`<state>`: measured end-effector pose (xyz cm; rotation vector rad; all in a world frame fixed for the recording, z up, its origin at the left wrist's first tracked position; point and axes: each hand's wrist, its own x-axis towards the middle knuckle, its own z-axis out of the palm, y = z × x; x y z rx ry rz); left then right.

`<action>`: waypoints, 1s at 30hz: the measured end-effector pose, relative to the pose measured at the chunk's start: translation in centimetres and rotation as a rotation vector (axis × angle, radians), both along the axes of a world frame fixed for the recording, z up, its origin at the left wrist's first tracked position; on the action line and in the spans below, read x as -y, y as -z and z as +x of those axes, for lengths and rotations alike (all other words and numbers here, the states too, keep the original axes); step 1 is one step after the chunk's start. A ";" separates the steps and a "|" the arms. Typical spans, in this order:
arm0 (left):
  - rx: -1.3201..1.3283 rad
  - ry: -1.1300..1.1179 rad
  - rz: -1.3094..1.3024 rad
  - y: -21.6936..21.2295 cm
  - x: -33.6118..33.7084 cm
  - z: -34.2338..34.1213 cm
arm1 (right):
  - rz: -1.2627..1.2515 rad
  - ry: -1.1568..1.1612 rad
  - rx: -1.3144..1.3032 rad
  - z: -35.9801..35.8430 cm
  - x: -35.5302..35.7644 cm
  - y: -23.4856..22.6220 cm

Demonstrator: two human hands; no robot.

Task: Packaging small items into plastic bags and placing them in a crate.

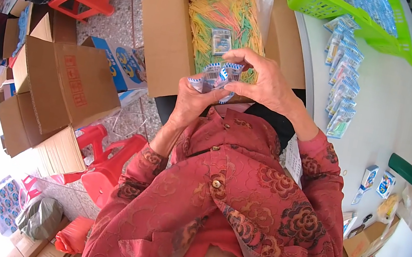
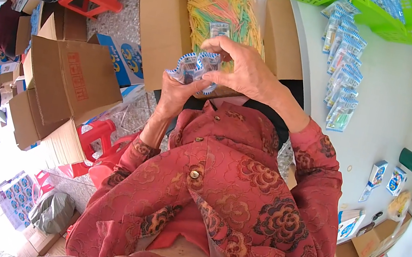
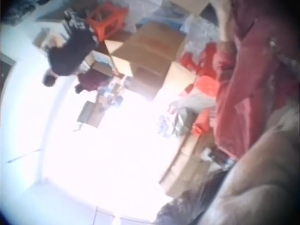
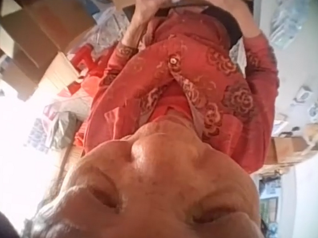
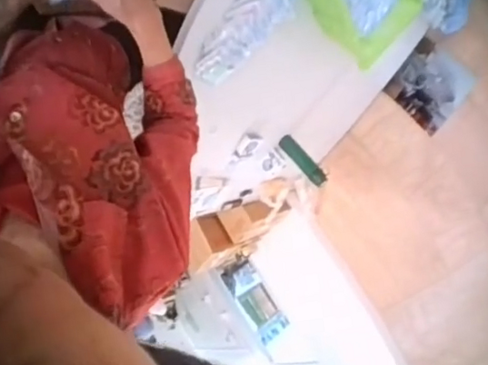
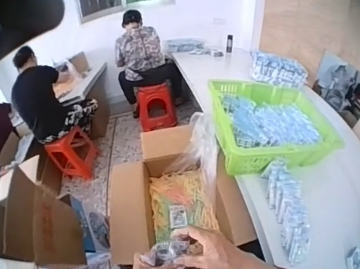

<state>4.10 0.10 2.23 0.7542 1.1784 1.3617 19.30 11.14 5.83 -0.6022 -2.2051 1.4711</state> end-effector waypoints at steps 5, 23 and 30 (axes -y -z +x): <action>-0.003 -0.059 -0.005 0.7 0.3 -0.5 | 0.162 0.222 -0.124 -0.3 1.3 -0.7; -0.151 -0.104 -0.050 1.2 0.7 -2.1 | 0.649 0.225 -0.006 -2.1 1.3 -0.1; -0.167 -0.002 0.022 2.3 1.3 -1.3 | 0.591 0.140 0.063 -1.8 1.5 0.1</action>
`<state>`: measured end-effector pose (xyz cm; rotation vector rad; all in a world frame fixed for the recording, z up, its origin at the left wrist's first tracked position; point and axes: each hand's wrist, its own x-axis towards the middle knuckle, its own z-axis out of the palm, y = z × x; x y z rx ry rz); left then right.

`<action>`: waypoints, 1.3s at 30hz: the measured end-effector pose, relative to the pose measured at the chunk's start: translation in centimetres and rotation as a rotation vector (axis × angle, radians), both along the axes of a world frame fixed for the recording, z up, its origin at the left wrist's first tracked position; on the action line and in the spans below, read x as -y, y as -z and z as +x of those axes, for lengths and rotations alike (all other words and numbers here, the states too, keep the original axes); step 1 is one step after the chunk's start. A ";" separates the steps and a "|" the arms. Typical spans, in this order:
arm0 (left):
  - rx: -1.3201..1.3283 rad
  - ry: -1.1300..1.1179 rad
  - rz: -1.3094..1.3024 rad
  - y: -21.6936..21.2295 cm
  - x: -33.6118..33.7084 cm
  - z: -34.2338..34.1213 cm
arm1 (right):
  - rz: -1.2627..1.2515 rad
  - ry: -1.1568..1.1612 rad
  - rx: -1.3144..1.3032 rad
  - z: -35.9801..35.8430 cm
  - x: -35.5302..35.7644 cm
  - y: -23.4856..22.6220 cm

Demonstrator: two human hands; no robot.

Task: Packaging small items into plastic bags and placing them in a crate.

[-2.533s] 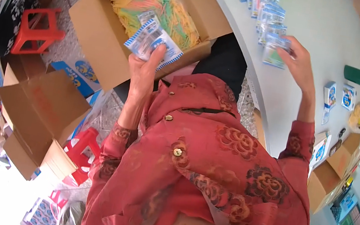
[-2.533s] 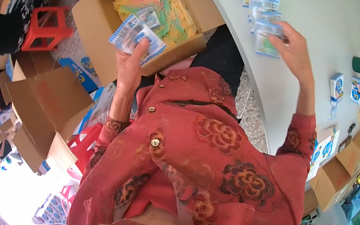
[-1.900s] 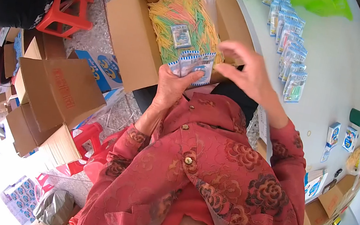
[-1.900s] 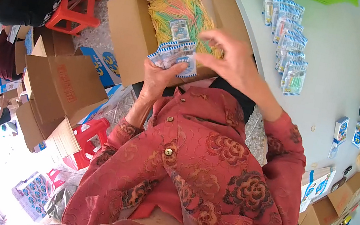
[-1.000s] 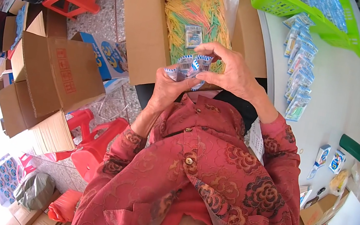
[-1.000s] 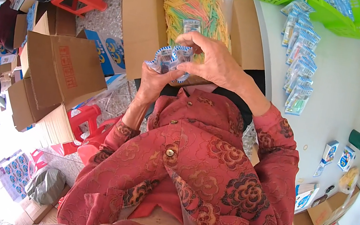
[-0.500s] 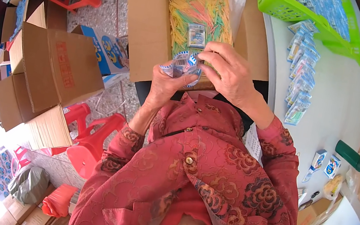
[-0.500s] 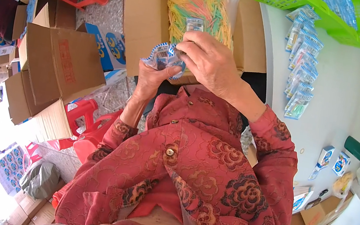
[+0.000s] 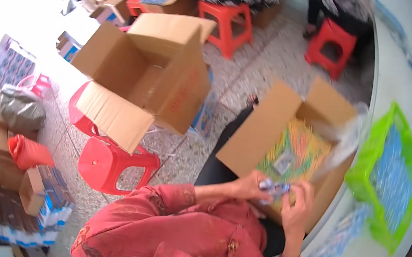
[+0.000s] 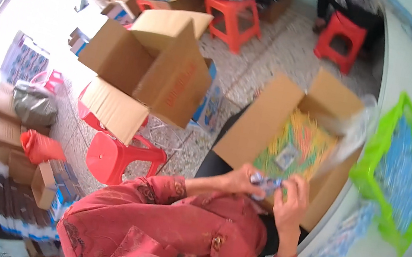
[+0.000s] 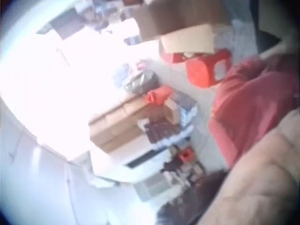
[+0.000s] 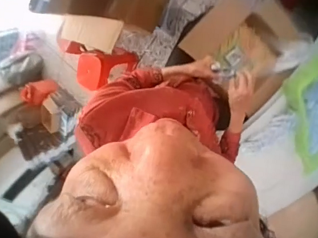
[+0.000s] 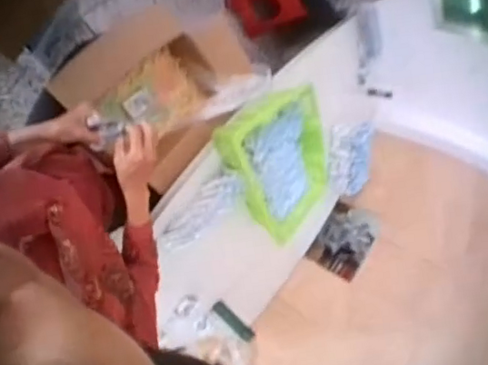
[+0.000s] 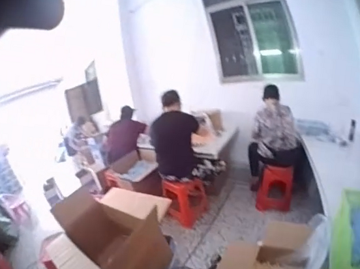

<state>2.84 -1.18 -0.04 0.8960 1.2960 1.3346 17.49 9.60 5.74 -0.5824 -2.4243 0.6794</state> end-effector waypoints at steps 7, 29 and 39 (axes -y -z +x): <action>-0.079 0.015 -0.001 -0.6 0.8 -0.6 | -0.059 0.009 0.022 -0.6 0.3 -0.2; 0.230 0.158 -0.067 -1.7 -1.2 2.5 | -0.374 -0.003 -0.152 4.0 -2.0 0.0; 0.154 0.117 -0.017 -5.1 -3.0 1.8 | -0.475 -0.074 -0.159 4.4 -3.0 -1.9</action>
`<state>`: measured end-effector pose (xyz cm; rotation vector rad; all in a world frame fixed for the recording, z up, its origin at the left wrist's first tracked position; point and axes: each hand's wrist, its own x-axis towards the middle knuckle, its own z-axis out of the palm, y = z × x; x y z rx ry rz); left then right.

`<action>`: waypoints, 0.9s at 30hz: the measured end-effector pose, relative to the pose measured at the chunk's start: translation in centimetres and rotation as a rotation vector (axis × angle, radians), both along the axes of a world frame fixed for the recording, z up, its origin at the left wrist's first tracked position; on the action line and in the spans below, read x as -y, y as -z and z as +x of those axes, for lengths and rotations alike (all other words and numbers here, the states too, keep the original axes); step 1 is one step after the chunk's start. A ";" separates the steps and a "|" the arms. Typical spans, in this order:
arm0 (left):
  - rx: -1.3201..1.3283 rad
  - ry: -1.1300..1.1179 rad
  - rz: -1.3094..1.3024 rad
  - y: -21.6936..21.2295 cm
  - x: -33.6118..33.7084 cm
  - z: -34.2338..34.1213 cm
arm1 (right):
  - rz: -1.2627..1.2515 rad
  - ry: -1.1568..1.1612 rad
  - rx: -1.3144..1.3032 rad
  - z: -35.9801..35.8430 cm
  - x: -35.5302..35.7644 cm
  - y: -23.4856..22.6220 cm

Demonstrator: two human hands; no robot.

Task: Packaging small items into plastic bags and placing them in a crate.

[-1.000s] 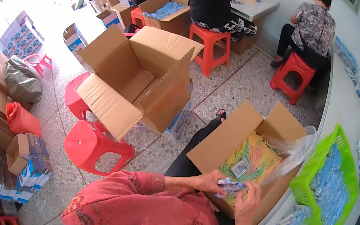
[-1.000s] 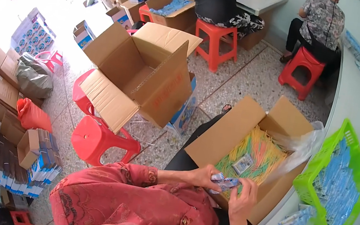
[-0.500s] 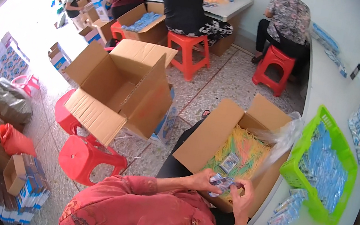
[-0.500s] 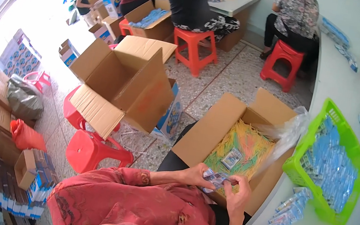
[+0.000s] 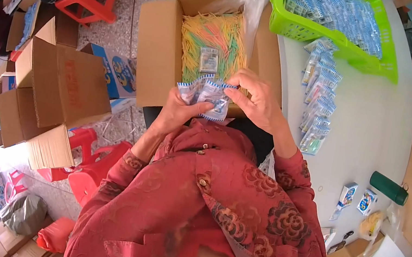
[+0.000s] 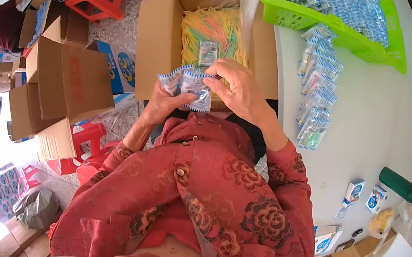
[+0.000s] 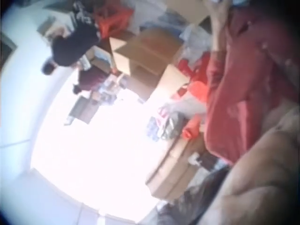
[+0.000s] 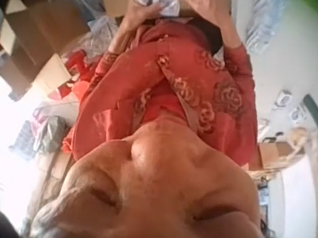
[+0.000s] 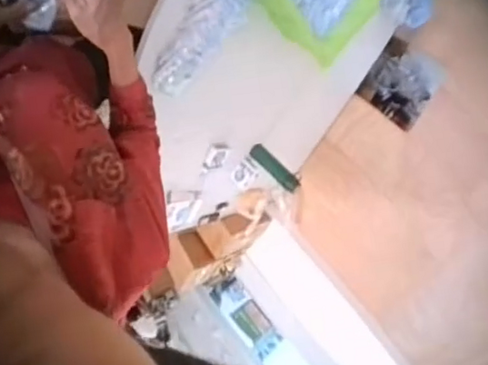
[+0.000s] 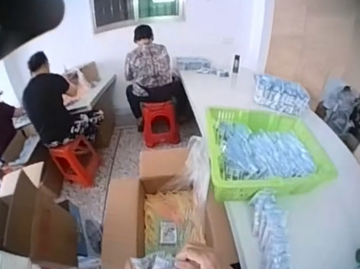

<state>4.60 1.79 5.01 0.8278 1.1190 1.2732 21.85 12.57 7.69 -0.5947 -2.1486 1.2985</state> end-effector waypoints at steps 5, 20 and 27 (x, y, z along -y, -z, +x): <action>-0.013 -0.010 -0.067 0.9 0.4 0.4 | -0.087 -0.024 0.031 0.5 0.4 0.4; -0.089 -0.203 0.020 1.5 -0.3 -1.7 | 0.444 0.046 0.079 -2.8 1.5 -0.4; -0.116 -0.311 0.108 0.8 -1.1 -4.6 | -0.018 -0.154 -0.107 -6.5 -1.5 -1.3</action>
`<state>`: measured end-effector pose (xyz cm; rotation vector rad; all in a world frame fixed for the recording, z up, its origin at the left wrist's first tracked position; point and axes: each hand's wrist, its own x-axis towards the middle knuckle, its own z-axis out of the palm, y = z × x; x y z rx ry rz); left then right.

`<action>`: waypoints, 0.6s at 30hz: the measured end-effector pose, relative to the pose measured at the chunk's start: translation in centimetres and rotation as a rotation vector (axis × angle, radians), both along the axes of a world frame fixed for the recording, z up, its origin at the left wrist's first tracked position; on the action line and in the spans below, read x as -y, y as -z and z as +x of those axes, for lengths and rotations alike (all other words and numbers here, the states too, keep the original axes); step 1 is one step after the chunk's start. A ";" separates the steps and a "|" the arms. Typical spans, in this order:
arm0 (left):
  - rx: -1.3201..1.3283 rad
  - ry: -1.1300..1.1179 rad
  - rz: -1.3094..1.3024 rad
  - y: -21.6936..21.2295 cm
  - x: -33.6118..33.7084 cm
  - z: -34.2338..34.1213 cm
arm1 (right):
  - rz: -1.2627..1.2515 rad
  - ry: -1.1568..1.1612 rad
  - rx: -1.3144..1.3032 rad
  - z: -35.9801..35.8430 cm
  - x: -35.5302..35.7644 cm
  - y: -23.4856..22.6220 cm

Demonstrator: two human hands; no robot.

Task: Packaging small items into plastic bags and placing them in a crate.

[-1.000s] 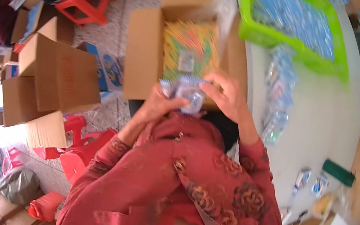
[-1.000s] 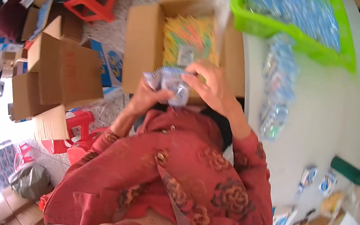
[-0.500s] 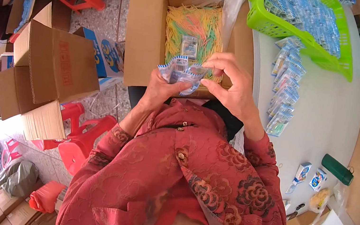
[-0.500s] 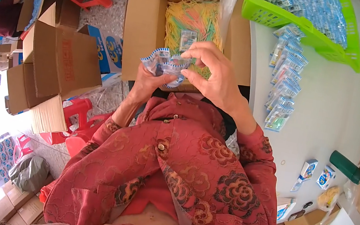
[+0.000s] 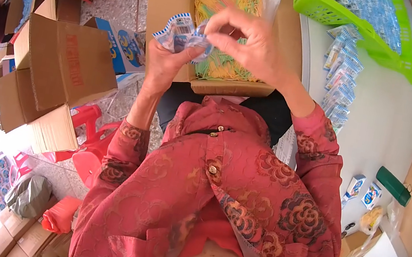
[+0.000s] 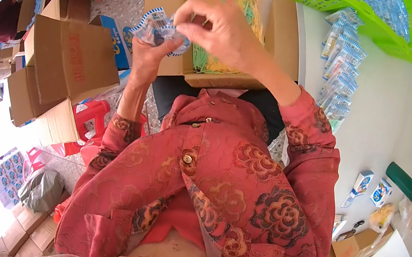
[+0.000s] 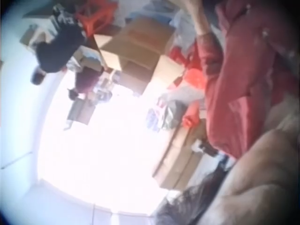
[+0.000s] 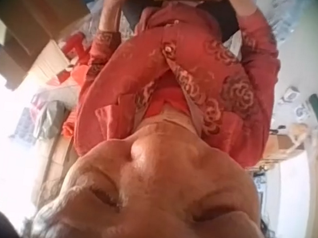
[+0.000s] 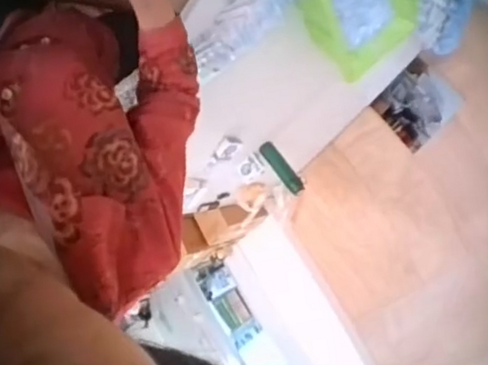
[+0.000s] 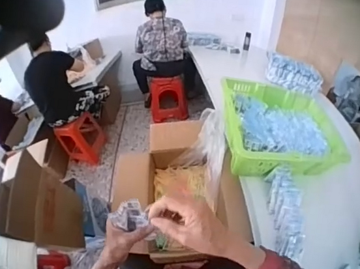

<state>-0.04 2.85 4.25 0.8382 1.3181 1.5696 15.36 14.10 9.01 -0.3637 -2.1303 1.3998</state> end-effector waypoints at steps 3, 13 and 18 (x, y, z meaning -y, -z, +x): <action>0.048 -0.060 0.020 0.8 0.4 -0.9 | -0.328 0.056 0.019 -0.7 -0.8 2.2; 0.133 -0.275 -0.110 3.5 3.6 -2.9 | -0.455 -0.032 0.683 -2.5 -0.2 22.7; 0.159 -0.295 -0.107 3.7 4.2 -3.2 | -0.140 -0.052 0.834 -4.9 3.1 29.1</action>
